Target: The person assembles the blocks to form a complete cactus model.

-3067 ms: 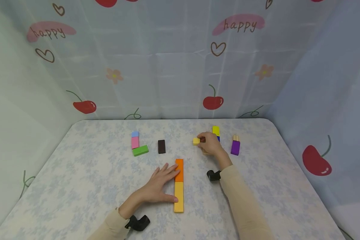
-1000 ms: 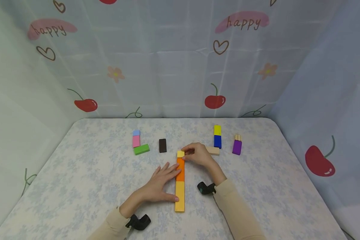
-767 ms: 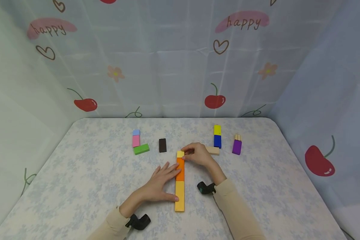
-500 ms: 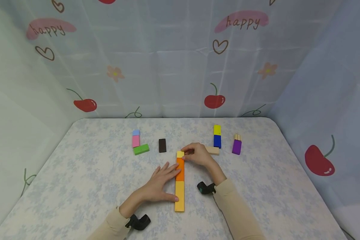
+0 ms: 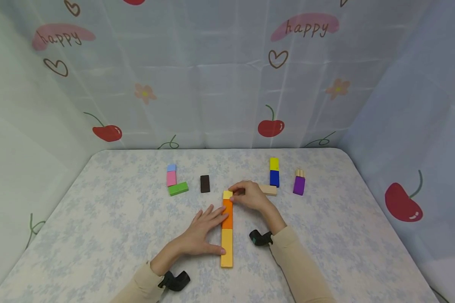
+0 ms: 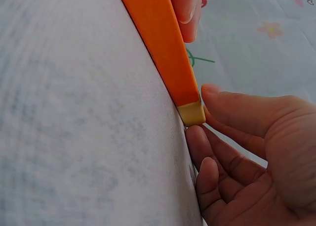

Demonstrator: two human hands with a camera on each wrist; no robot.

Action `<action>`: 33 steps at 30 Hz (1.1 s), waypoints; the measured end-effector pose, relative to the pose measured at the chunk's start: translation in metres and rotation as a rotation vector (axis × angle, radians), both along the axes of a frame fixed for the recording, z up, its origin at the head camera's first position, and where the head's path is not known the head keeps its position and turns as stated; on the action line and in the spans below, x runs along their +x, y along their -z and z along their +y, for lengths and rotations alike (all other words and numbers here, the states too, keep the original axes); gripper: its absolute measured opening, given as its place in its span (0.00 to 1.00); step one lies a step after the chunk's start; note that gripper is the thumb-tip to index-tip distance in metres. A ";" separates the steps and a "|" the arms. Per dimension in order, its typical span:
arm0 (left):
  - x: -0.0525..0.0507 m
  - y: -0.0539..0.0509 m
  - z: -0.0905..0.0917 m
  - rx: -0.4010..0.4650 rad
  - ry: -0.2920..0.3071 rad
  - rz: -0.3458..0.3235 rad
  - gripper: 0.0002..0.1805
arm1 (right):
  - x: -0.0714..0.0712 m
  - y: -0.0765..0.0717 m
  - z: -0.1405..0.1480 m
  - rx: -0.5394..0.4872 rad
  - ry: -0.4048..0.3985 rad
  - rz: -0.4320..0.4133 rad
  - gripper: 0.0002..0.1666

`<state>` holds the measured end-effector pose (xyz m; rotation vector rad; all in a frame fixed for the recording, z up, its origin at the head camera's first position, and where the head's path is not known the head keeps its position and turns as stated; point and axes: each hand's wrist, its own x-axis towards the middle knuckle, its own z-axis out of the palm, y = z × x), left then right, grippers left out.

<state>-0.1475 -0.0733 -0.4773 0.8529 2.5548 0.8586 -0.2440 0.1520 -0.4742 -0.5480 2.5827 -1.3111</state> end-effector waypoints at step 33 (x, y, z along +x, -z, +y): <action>0.000 0.001 -0.001 0.028 0.017 0.012 0.52 | 0.039 -0.019 0.077 0.095 0.330 0.212 0.22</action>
